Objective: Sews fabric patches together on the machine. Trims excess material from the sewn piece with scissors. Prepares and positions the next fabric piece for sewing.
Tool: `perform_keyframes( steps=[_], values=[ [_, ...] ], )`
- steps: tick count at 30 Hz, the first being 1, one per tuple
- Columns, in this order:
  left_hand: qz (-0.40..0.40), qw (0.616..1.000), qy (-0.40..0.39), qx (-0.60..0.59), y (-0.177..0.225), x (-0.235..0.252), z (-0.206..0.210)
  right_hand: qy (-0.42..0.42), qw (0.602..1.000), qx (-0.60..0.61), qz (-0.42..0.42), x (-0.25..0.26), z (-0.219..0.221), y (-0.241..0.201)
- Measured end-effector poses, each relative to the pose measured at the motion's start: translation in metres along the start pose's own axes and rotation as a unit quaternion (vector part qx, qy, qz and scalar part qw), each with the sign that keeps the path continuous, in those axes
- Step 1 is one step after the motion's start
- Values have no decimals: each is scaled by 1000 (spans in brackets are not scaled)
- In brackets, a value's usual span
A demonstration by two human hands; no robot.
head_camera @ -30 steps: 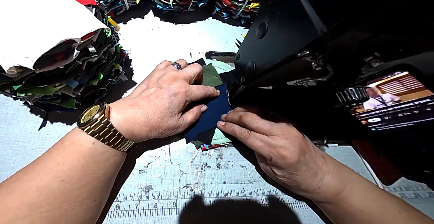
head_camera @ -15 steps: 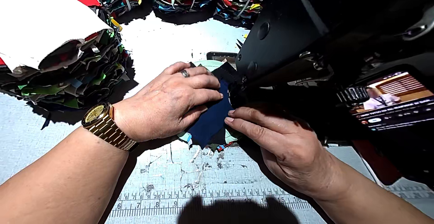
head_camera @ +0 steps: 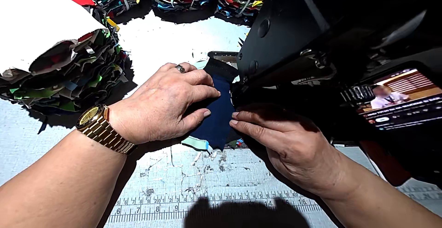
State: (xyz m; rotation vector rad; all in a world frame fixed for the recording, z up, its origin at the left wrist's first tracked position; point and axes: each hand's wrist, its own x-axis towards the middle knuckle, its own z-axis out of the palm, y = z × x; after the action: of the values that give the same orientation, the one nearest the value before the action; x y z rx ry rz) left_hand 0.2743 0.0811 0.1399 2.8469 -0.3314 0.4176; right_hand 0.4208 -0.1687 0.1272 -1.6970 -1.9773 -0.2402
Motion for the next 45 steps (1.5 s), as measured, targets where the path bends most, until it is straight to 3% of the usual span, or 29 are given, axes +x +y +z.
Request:
perform_keyframes(
  steps=[45],
  values=[
    [-38, 995, -2, 93, 23, 5, -3, -3, 999, 27, -36, 5, 2, -9]
  ],
)
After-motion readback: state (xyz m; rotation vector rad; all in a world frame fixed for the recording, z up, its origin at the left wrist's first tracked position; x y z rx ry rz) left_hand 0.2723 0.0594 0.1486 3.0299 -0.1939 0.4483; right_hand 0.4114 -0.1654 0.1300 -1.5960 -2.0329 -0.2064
